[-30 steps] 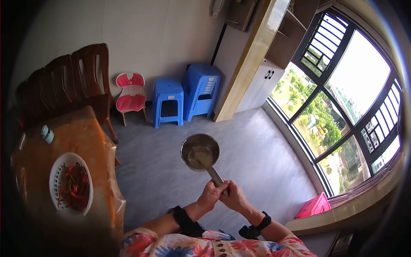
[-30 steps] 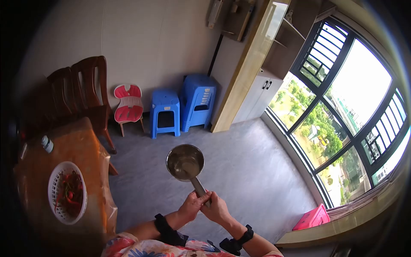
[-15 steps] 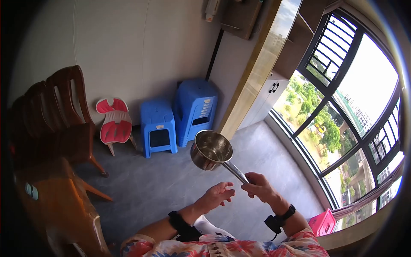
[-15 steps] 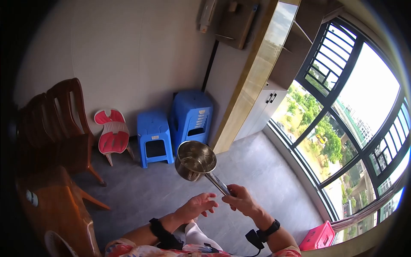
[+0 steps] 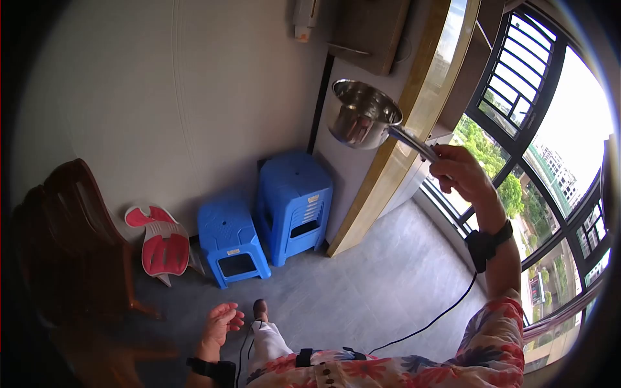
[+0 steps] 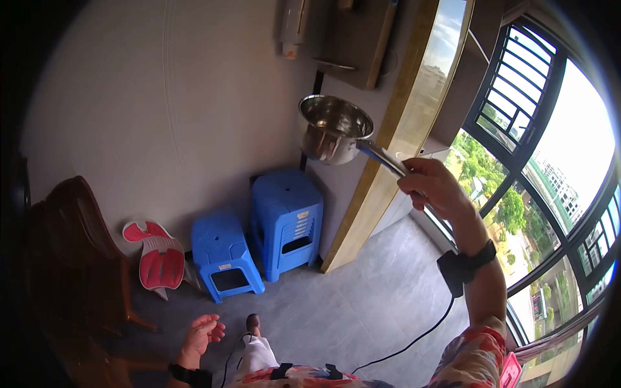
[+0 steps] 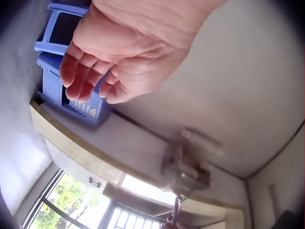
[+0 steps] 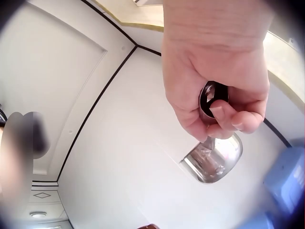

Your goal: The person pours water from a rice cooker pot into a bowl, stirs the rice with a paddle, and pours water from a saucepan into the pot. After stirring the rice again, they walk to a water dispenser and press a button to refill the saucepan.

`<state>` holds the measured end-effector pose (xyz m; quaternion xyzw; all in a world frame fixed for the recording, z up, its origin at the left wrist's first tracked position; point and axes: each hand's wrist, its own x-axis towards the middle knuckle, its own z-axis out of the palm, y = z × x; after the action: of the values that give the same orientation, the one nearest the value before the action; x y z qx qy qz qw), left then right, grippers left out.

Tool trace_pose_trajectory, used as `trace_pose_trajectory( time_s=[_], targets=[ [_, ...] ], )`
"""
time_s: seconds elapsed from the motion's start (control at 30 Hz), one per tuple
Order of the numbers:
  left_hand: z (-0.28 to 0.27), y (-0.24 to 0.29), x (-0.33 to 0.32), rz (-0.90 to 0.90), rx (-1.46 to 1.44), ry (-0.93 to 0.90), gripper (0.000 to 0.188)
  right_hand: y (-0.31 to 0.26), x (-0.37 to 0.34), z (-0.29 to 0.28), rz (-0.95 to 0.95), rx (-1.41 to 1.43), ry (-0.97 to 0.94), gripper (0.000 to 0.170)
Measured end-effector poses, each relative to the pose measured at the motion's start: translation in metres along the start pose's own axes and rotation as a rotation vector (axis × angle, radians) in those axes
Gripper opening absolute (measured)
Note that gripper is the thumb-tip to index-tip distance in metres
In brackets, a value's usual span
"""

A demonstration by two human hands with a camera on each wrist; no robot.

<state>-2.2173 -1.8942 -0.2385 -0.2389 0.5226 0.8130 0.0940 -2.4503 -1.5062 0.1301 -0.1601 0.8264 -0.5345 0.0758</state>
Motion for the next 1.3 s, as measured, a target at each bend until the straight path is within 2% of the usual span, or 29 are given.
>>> trace_pose_trajectory(
  time_s=[0.03, 0.17, 0.23, 0.3, 0.37, 0.4, 0.43, 0.5, 0.57, 0.6, 0.63, 0.67, 0.8, 0.9, 0.97, 1.0, 1.07, 1.2, 1.3],
  targets=[
    [-0.008, 0.007, 0.018, -0.007, -0.001, 0.059, 0.018, -0.01, 0.024, -0.008, -0.024, 0.017, 0.029, 0.011],
    [-0.037, 0.046, 0.104, -0.039, -0.003, 0.07, 0.016, -0.057, 0.118, -0.039, -0.164, -0.019, 0.068, 0.01],
    [-0.046, 0.072, 0.147, -0.068, 0.029, 0.07, 0.015, -0.082, 0.158, -0.046, -0.141, -0.047, 0.167, 0.008],
    [-0.046, 0.098, 0.191, -0.087, 0.045, 0.052, 0.016, -0.099, 0.205, -0.064, -0.093, -0.096, 0.139, 0.006],
    [-0.041, 0.132, 0.228, -0.118, 0.093, -0.045, 0.016, -0.11, 0.241, -0.061, -0.128, -0.131, 0.224, 0.01],
    [-0.036, 0.146, 0.245, -0.121, 0.1, -0.081, 0.017, -0.112, 0.261, -0.069, -0.114, -0.15, 0.204, 0.014],
    [-0.033, 0.153, 0.258, -0.135, 0.114, -0.094, 0.017, -0.112, 0.274, -0.077, -0.097, -0.17, 0.184, 0.027],
    [-0.025, 0.168, 0.284, -0.087, 0.135, -0.148, 0.017, -0.115, 0.3, -0.082, -0.047, -0.136, 0.248, 0.021],
    [-0.014, 0.18, 0.298, -0.083, 0.14, -0.15, 0.018, -0.112, 0.331, -0.097, -0.061, -0.174, 0.07, 0.02],
    [-0.013, 0.181, 0.303, -0.079, 0.143, -0.141, 0.017, -0.108, 0.342, -0.102, -0.057, -0.171, 0.078, 0.02],
    [-0.012, 0.18, 0.308, -0.073, 0.145, -0.131, 0.017, -0.107, 0.352, -0.101, -0.041, -0.147, 0.1, 0.011],
    [-0.013, 0.18, 0.312, -0.082, 0.134, -0.122, 0.017, -0.105, 0.362, -0.099, -0.026, -0.124, 0.12, 0.009],
    [-0.021, 0.177, 0.321, -0.1, 0.116, -0.076, 0.017, -0.109, 0.382, -0.104, 0.02, -0.08, 0.153, 0.006],
    [-0.024, 0.175, 0.328, -0.08, 0.096, -0.023, 0.017, -0.115, 0.386, -0.104, -0.02, -0.185, 0.221, 0.013],
    [-0.021, 0.174, 0.335, -0.062, 0.081, -0.007, 0.017, -0.121, 0.39, -0.104, 0.043, -0.523, 0.302, 0.034],
    [-0.018, 0.175, 0.339, -0.06, 0.079, 0.006, 0.017, -0.123, 0.391, -0.106, 0.033, -0.528, 0.305, 0.034],
    [-0.015, 0.171, 0.348, -0.053, 0.074, 0.017, 0.018, -0.126, 0.39, -0.107, 0.071, -0.791, 0.4, 0.038],
    [-0.01, 0.165, 0.364, -0.063, 0.069, -0.001, 0.018, -0.122, 0.386, -0.109, 0.026, -0.853, 0.423, 0.037],
    [-0.013, 0.163, 0.373, -0.062, 0.093, -0.011, 0.018, -0.121, 0.378, -0.096, 0.055, -0.939, 0.516, 0.035]
  ],
)
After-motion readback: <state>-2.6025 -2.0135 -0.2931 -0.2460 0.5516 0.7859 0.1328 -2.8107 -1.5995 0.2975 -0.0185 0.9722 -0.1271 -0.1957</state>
